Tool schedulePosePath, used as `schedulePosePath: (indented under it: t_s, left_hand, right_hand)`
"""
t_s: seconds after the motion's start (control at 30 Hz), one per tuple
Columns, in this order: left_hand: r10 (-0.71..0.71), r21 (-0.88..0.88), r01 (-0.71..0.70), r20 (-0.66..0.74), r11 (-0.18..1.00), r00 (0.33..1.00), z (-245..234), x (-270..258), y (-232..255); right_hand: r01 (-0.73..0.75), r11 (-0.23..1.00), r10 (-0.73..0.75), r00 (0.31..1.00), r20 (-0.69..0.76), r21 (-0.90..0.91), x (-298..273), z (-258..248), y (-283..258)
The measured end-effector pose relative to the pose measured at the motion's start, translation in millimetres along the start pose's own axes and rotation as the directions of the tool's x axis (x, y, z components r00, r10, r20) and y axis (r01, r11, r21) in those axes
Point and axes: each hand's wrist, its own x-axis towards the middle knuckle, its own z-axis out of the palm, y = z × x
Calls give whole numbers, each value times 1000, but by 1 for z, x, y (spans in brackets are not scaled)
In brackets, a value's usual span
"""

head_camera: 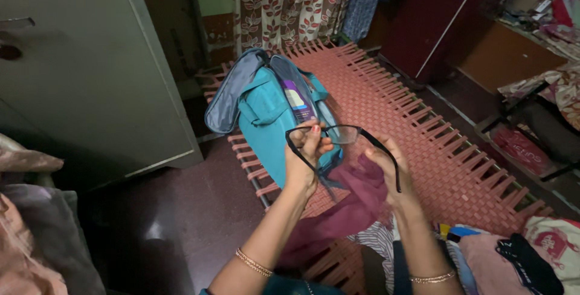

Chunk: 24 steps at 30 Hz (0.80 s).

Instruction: The person cleans a pair of eyeglasses using a maroon cloth, repeatedly wiping the lenses and frames. The person then places the glasses into a light blue backpack and briefly handles a blue water bottle.

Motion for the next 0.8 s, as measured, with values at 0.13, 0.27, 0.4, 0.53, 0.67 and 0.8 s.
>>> schedulePosePath:
  t_s: [0.13,0.27,0.4,0.53,0.67,0.8]
  left_hand:
    - [-90,-95,94,47,991,995,-6,-2,-18]
    - [-128,-28,129,59,991,990,-12,4,-28]
    - [-251,27,251,10,968,968,-15,2,-24]
    - [-211,80,207,49,975,976,-15,-12,-9]
    - [-166,-85,166,15,982,986,-13,-20,14]
    - [-282,-100,269,-153,958,947,-7,-16,24]
  right_hand:
    - [217,948,-215,976,32,-234,3,-1,-7]
    - [275,945,-267,961,70,-177,-1,5,-8]
    - [239,970,-237,971,44,-44,-10,13,-5]
    - [-35,918,8,998,70,395,-23,17,2]
    - [-86,910,90,996,9,405,-27,20,12]
    - [-37,952,49,998,-31,304,-29,18,21]
